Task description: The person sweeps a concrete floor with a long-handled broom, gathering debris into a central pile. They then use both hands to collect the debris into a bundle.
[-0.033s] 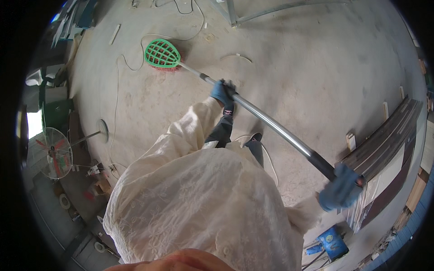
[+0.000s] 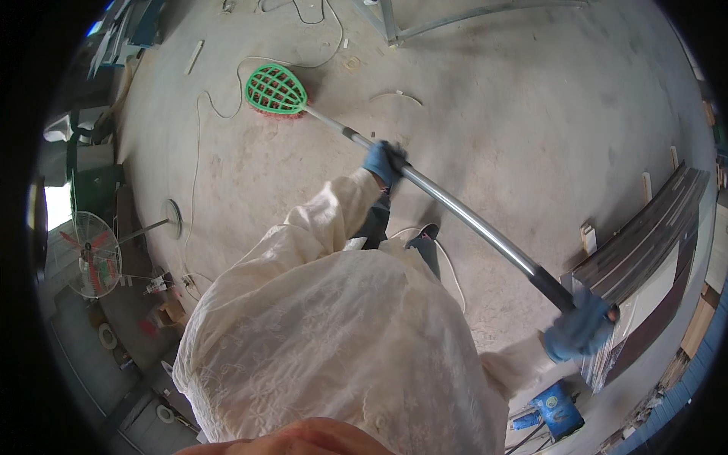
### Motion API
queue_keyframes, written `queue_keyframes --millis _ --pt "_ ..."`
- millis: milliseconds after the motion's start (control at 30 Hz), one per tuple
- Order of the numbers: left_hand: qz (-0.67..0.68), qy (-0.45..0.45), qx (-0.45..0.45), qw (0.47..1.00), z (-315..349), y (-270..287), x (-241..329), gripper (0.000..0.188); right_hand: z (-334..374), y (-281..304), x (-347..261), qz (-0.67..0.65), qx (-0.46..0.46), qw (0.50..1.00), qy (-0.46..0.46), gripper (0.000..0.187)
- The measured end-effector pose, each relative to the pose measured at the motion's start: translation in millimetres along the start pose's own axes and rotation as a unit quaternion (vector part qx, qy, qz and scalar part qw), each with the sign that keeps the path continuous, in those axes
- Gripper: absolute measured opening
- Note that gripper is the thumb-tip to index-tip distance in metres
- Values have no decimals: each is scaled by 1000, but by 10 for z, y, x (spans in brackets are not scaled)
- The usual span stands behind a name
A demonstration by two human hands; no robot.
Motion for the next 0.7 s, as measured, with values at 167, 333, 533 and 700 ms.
queue_keyframes --millis 167,333,533,700 --pt "-6 200 15 980 1419 24 -1480 6 1020 1281 1399 -377 264 795 -395 28" --pt "-35 383 64 921 2407 -82 -3416 20 1527 1710 2082 -391 297 757 -432 22" --pt "-131 423 111 890 2702 -17 -4192 26 1742 1695 2239 -420 205 724 -507 17" --pt "-121 369 150 909 2036 226 -4099 28 1742 1472 2113 -407 192 724 -523 14"
Point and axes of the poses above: each hand's wrist, its own z-axis away from the middle knuckle, its own y-axis out of the back of the hand, x = y × z, the point moved 4 cm from there along -z, towards the middle knuckle, and after that the axes turned 6 degrees about x, right-handed, at the moved point
